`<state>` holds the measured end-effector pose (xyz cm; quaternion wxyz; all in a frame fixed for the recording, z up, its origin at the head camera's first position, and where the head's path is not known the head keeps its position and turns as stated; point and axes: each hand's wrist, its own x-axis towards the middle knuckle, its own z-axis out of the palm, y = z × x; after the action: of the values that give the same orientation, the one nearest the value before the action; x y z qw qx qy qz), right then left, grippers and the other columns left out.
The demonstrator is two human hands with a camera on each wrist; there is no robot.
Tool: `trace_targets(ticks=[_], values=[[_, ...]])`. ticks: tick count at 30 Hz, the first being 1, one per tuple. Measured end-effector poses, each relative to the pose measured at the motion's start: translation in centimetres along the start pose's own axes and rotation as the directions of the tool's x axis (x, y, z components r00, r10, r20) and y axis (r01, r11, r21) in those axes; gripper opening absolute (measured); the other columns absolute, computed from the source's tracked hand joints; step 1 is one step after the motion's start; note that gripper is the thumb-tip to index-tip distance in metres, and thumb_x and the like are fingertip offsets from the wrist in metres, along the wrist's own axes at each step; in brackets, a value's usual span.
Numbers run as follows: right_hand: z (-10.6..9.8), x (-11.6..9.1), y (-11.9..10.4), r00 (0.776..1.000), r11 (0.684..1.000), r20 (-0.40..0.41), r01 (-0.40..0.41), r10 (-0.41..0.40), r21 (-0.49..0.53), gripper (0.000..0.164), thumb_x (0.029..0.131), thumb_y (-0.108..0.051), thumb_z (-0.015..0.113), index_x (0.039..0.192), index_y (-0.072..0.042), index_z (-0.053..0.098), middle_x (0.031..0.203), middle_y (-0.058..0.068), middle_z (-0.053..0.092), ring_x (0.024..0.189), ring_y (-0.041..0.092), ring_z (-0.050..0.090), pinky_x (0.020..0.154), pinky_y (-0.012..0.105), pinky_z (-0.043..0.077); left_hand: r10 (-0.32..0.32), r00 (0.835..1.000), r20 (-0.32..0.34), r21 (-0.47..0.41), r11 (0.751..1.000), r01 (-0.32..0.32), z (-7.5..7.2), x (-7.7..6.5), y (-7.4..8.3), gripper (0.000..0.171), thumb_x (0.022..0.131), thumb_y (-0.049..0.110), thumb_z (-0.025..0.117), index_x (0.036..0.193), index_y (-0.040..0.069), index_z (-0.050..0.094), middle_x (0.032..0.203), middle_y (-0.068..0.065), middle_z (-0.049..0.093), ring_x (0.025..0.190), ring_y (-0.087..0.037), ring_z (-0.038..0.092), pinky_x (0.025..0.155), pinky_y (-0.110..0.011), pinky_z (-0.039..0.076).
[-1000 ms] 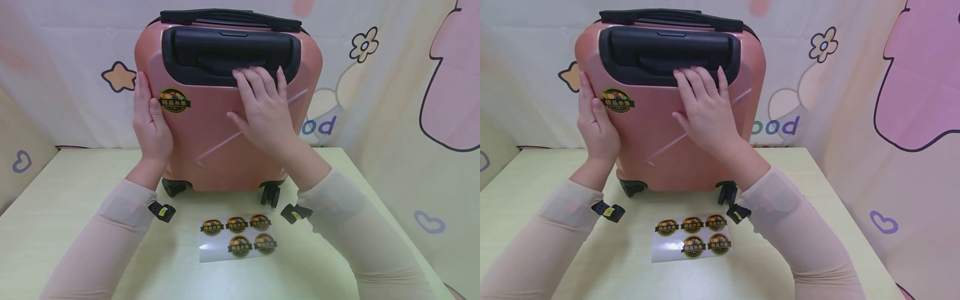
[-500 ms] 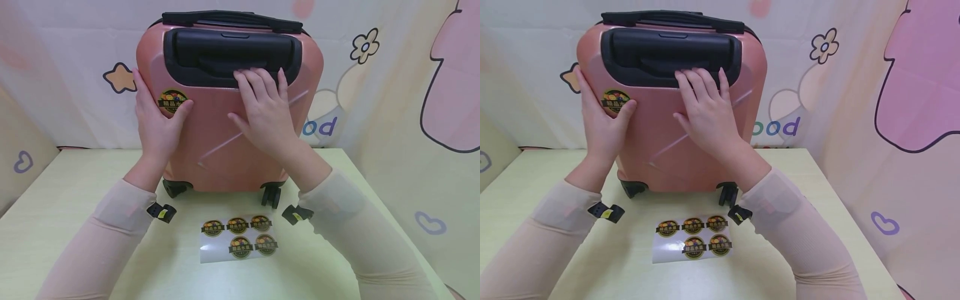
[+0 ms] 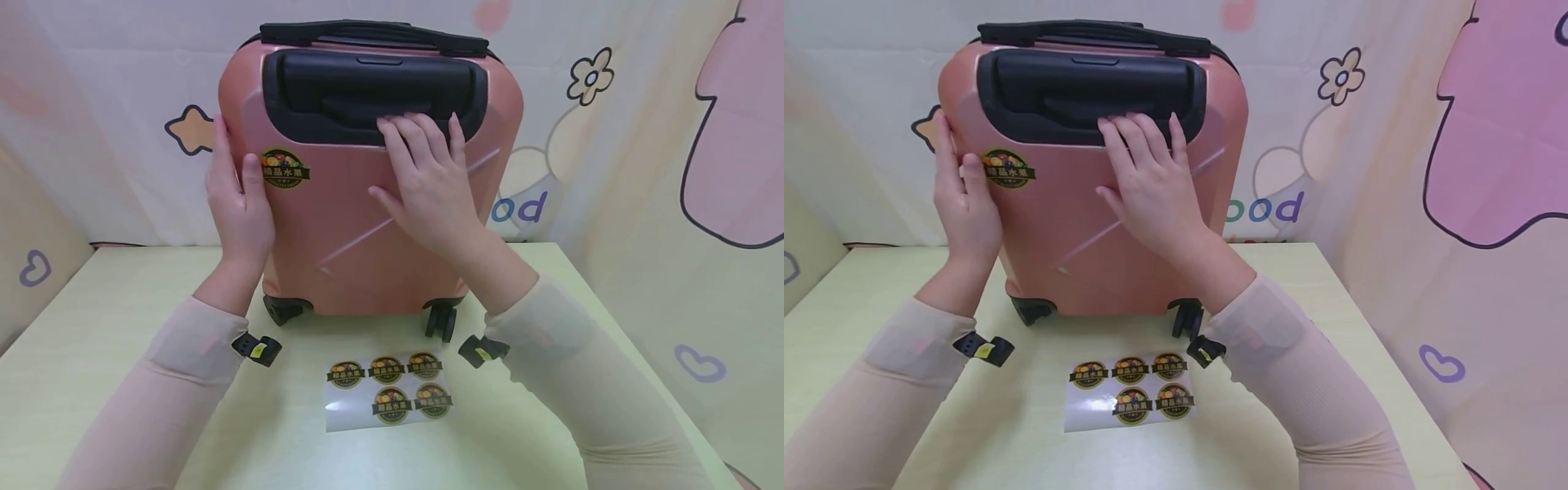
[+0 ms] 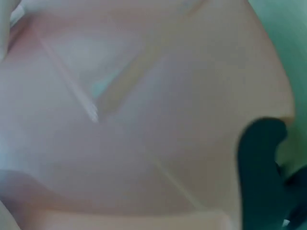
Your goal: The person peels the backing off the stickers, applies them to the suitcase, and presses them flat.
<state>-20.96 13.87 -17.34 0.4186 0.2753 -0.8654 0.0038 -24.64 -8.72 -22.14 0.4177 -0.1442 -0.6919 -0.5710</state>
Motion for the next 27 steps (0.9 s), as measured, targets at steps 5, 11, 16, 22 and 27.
trace_targets(ticks=[5, 11, 16, 22, 27], values=[[0.0, 0.2, -0.1, 1.0, 1.0, -0.012, 0.0, 0.0, 0.006, 0.068, 0.086, -0.04, 0.062, 0.139, -0.004, 0.039, 0.136, 0.013, 0.041, 0.13, 0.028, 0.028, 0.11, 0.048, 0.001, -0.065, 0.995, 0.078, -0.026, 0.997, 0.067, 0.3, 0.3, 1.5, 0.111, 0.075, 0.048, 0.072, 0.15, 0.012, -0.001, 0.151, 0.009, 0.017, 0.131, 0.0, 0.023, 0.104, -0.023, 0.029], [0.0, 0.2, -0.3, 1.0, 1.0, -0.001, -0.007, 0.007, 0.001, 0.068, 0.086, -0.04, 0.061, 0.14, -0.005, 0.038, 0.137, 0.013, 0.04, 0.13, 0.028, 0.027, 0.11, 0.048, 0.0, -0.063, 0.996, 0.069, 0.071, 0.996, 0.058, 0.5, 0.4, 1.8, 0.096, 0.083, 0.039, 0.066, 0.15, 0.011, 0.002, 0.152, 0.008, 0.017, 0.131, 0.0, 0.022, 0.102, -0.022, 0.03], [0.0, 0.3, -0.3, 1.0, 1.0, -0.009, 0.0, 0.0, 0.008, 0.067, 0.086, -0.039, 0.062, 0.139, -0.004, 0.039, 0.137, 0.013, 0.041, 0.13, 0.028, 0.028, 0.11, 0.048, 0.0, -0.049, 0.998, 0.043, -0.056, 0.997, 0.051, 0.4, -0.1, 3.1, 0.078, 0.092, 0.027, 0.054, 0.149, 0.003, 0.006, 0.151, 0.001, 0.021, 0.13, -0.002, 0.024, 0.101, -0.023, 0.033], [0.0, 0.3, -0.4, 1.0, 1.0, -0.01, 0.003, -0.003, 0.011, 0.067, 0.087, -0.039, 0.062, 0.139, -0.004, 0.039, 0.137, 0.013, 0.041, 0.13, 0.027, 0.028, 0.11, 0.048, 0.0, -0.077, 0.996, 0.046, -0.153, 0.985, 0.084, -0.3, -0.3, 4.5, 0.056, 0.1, 0.021, 0.036, 0.148, 0.001, 0.014, 0.151, 0.001, 0.024, 0.131, 0.002, 0.024, 0.104, -0.021, 0.029], [-0.1, 0.1, -0.3, 1.0, 1.0, 0.004, -0.006, 0.006, -0.001, 0.069, 0.086, -0.041, 0.062, 0.14, -0.005, 0.039, 0.137, 0.013, 0.04, 0.13, 0.028, 0.027, 0.11, 0.047, -0.002, -0.087, 0.991, 0.1, -0.142, 0.985, 0.101, -0.3, -0.5, 4.2, 0.081, 0.091, 0.036, 0.055, 0.149, 0.005, 0.007, 0.151, 0.004, 0.021, 0.131, -0.002, 0.024, 0.104, -0.024, 0.029]])
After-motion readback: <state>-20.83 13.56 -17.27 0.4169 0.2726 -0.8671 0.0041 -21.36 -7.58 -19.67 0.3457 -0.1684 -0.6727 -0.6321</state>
